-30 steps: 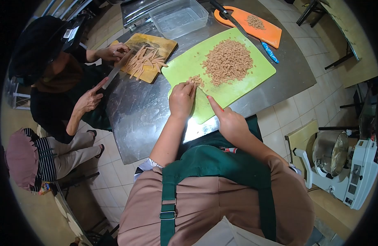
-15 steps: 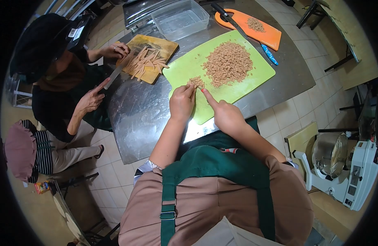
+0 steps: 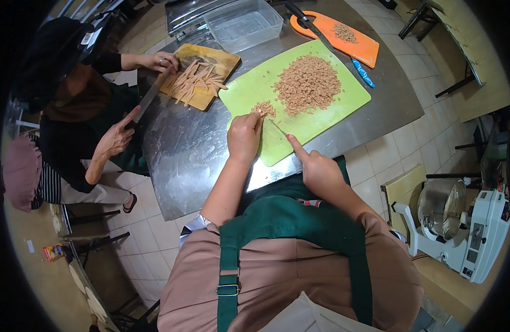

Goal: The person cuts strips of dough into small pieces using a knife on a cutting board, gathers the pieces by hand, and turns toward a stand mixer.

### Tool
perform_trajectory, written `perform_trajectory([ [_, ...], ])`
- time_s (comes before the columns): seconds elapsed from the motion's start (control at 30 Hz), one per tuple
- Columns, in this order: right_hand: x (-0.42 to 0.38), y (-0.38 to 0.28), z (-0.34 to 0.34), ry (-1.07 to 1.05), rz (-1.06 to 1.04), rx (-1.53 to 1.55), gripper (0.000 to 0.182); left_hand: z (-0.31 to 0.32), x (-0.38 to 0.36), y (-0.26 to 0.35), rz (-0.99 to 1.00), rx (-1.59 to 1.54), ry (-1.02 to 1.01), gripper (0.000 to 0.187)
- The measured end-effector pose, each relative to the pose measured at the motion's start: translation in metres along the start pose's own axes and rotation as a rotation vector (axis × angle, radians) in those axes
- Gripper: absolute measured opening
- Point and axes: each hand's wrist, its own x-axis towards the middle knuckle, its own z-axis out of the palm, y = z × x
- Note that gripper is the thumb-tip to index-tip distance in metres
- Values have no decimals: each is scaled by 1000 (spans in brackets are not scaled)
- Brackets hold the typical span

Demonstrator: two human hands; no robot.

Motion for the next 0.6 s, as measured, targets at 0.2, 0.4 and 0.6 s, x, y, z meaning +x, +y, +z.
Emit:
perform_trajectory([
  [0.2,22,-6,-2,74,-34,-5,77,1,-1,-2,-27,30,-18,10],
  [0.4,51,-13,12,74,-66,-36,79,2,0,-4,-4,2,31,10],
  [0.6,35,-11,13,81,-75,-70,71,-1,0,-5,-22,-3,8,12],
])
